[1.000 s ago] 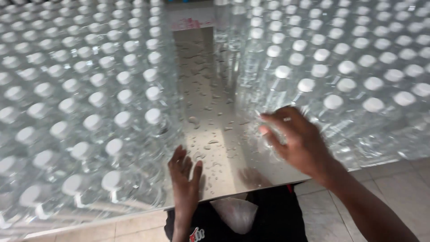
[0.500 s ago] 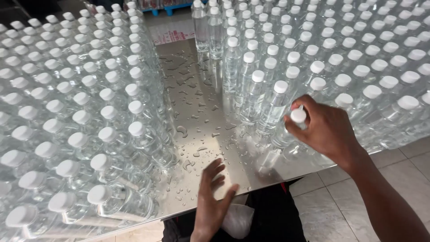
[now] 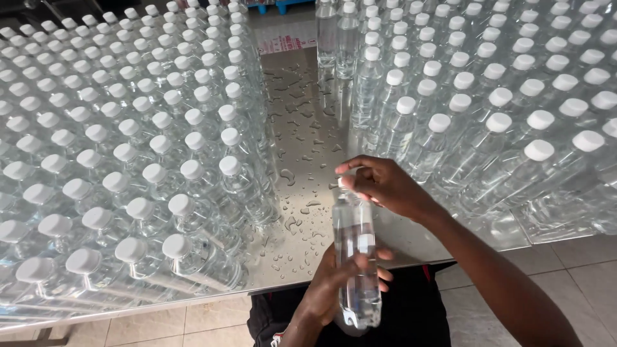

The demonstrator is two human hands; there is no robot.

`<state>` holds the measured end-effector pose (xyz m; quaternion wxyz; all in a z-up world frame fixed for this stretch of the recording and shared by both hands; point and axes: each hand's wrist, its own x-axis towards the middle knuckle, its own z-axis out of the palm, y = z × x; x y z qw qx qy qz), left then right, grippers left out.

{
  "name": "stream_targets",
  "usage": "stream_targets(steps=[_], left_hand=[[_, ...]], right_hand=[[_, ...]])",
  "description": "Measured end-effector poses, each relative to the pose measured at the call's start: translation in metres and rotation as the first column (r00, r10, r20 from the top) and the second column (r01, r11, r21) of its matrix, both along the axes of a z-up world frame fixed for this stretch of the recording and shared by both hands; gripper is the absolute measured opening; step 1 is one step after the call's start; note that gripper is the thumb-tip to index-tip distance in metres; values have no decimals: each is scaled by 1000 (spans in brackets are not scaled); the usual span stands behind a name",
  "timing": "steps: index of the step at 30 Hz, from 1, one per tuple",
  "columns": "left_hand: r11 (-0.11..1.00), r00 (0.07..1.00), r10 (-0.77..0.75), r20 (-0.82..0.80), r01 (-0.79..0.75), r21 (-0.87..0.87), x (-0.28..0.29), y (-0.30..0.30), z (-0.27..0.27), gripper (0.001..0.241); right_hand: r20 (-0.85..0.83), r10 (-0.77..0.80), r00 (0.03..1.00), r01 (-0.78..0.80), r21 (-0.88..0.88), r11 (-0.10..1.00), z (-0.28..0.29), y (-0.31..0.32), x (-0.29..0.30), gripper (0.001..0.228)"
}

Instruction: Manually tightening and checking the caps on a large batch of water bottles on a production table.

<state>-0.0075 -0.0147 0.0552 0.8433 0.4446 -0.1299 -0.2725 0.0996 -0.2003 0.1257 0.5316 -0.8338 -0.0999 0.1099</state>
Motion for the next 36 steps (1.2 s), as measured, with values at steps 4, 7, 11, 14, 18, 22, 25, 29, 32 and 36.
stream_targets(steps=[4,7,11,14,18,22,25,29,32,36], left_hand=[[981,948,182,-261,-157,112,1,5,4,73],[976,929,207,-308,-176,127,3,10,2,68],[977,946,195,-260,-165,132,11,11,-8,67],[978,934,199,-296,-171,116,16,7,-5,68],[975,930,212,-301,-182,123,21,4,-17,51],[966,930,230,-285,-182,186,22,4,-7,52],[966,915,240,-324,-190,178,23,4,-9,56],[977,912,215,-348,-196,88,23,5,-18,49],[976,913,217,-344,-191,108,24,5,-17,51],[972,909,228,-350,-195,129,25,5,-16,52]], right_hand=[[-4,-80,997,80,82,993,-47,-7,-2,40],[-46,-150,988,156,153,976,-67,-22,-15,47],[16,-217,976,210,190,959,-83,-40,-34,38],[33,-251,968,237,221,946,-95,-52,-43,34],[24,-296,955,277,283,918,-114,-63,-49,32],[13,-333,943,310,329,892,-125,-66,-49,29],[45,-363,931,323,364,874,-135,-65,-48,29],[67,-401,914,342,406,847,-141,-60,-48,27],[96,-404,909,329,429,841,-148,-60,-48,27],[115,-400,909,320,423,848,-153,-60,-49,29]])
